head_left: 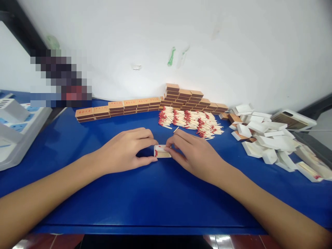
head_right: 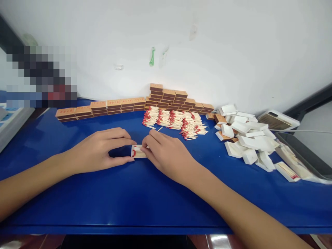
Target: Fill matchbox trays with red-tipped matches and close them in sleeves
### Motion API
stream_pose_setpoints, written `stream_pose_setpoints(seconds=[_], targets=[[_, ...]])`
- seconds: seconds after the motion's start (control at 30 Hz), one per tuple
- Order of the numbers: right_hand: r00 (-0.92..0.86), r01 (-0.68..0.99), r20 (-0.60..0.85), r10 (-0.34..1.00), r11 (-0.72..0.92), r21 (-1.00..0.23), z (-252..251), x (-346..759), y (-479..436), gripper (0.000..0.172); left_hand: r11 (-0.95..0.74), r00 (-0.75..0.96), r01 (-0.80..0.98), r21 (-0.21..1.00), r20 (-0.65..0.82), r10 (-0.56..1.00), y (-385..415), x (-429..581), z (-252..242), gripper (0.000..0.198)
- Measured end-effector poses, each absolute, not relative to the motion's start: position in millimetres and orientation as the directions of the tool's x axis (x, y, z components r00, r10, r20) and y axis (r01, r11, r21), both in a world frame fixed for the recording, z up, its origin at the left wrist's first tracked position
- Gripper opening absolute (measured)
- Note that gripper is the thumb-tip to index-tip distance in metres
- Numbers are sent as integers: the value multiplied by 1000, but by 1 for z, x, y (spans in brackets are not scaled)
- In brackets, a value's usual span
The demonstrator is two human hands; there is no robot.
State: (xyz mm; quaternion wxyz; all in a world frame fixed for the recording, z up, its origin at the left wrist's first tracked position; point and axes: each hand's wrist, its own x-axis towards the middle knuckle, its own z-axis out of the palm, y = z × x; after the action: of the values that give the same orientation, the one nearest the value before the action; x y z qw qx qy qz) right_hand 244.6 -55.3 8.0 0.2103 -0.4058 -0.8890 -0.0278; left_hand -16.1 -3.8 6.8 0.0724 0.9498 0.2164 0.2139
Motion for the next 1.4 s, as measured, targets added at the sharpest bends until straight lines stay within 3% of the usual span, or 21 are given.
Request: stream_pose_setpoints(seconds=[0.17, 0.37, 0.5, 0.67, 0.9, 1.0, 1.13, 1.4], targets=[[-588, 740, 417, 693, 669, -69, 10, 245, -56, 20, -901, 818, 373, 221, 380, 431, -4, -16, 6, 27], [-632, 743, 337, 699, 670, 4, 1, 239, -56, 25, -893, 818, 376, 247, 365, 446, -5, -15, 8, 24], [-612, 736, 352, 708, 673, -74, 4, 241, -55, 22, -890, 818, 381, 250, 358, 450, -5, -15, 8, 24], [-455, 773, 450, 768, 592, -228, 11, 267, -38, 15, -891, 818, 377, 251, 360, 448, -4, -16, 6, 27], [-460, 821, 347, 817, 540, -184, -7, 299, -7, 23, -893, 816, 369, 256, 370, 443, -5, -16, 9, 26], [-467, 837, 305, 830, 526, -152, -12, 297, -2, 18, -892, 817, 362, 271, 368, 444, -5, -16, 10, 26], [-444, 844, 266, 856, 499, -197, -11, 294, 1, 10, -884, 814, 361, 298, 361, 455, -6, -16, 11, 27], [-427, 835, 238, 872, 481, -266, -5, 289, -11, 14, -873, 812, 371, 318, 346, 471, -6, -16, 12, 27]])
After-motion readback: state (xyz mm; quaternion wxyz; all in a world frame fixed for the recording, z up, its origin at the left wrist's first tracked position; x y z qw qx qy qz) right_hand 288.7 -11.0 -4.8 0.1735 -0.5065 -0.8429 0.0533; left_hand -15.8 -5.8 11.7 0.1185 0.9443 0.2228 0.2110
